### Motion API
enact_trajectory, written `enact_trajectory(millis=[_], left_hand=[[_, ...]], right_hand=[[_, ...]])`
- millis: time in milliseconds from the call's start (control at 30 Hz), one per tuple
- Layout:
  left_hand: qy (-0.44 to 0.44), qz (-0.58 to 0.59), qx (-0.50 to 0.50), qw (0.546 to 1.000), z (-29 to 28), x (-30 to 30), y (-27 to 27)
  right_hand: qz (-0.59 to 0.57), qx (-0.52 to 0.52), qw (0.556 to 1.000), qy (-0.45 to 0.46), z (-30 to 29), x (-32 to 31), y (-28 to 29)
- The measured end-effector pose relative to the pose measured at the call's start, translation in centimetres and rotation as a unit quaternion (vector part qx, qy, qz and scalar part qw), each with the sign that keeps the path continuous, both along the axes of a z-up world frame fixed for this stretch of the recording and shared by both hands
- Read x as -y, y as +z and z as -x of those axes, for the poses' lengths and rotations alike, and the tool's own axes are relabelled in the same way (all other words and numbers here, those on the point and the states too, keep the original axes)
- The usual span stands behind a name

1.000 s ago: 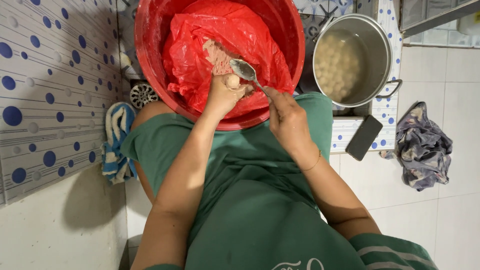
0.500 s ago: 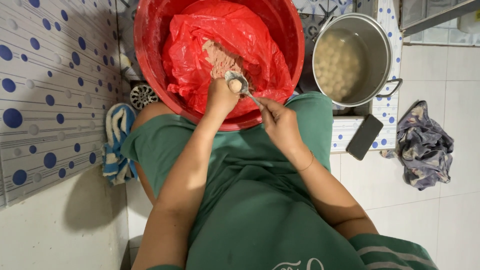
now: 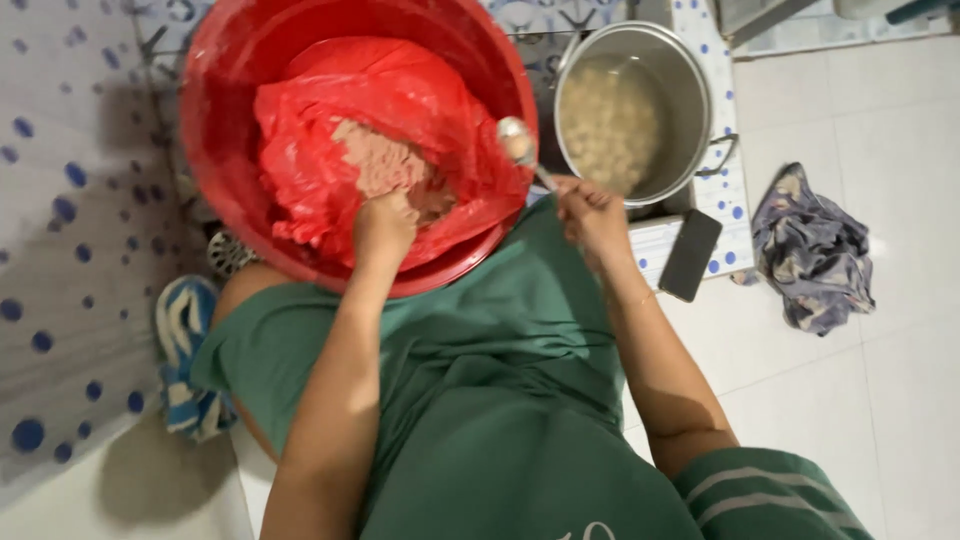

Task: Forming meatballs by squeezing meat paste through the hand and scooping each ball with a spoon into a pot of water.

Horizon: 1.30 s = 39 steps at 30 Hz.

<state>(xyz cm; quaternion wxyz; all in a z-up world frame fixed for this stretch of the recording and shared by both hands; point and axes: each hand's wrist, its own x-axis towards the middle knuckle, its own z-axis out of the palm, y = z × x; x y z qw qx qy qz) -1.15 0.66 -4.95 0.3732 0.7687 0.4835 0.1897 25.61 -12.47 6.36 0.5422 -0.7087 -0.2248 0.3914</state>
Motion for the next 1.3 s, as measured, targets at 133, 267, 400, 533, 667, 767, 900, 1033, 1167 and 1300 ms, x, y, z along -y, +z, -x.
enact_trajectory(millis=[133,267,400,533,667,767,900,1033,1167,1300], left_hand=[[0.037,0.052,-0.024,0.998,-0.2,-0.2,-1.3],[0.039,0.055,-0.040,0.997,-0.5,0.0,-1.8],[0.055,0.069,-0.043,0.995,-0.6,0.1,-1.8],[0.060,0.088,-0.054,0.993,-0.6,0.2,-1.5],[0.061,0.090,-0.069,0.992,-0.5,0.2,-2.6],[0.063,0.078,-0.080,0.992,-0.6,0.4,-3.3],[0.026,0.054,-0.115,0.992,-0.7,0.8,-4.4],[0.022,0.076,-0.145,0.986,-1.2,1.4,-3.5],[0.037,0.083,-0.109,0.990,-2.4,0.4,-2.7],[0.022,0.063,-0.175,0.982,-4.2,-1.4,-7.7]], right_hand=[[0.023,0.243,0.969,-0.037,-8.2,0.3,-4.8],[0.092,0.313,0.943,-0.060,-15.6,0.3,-9.7],[0.134,0.342,0.925,-0.098,-18.5,0.1,-12.2],[0.126,0.347,0.922,-0.118,-17.2,-0.7,-11.0],[0.088,0.262,0.951,-0.137,-15.5,-0.9,-10.0],[0.042,0.235,0.964,-0.114,-13.8,-1.0,-10.4],[-0.026,0.125,0.989,-0.070,-7.3,-2.5,-7.7],[-0.050,-0.017,0.998,-0.041,0.0,-5.4,-5.0],[-0.051,-0.027,0.998,0.006,2.6,-5.9,-7.8],[-0.055,0.091,0.994,0.020,0.6,-6.3,-10.3]])
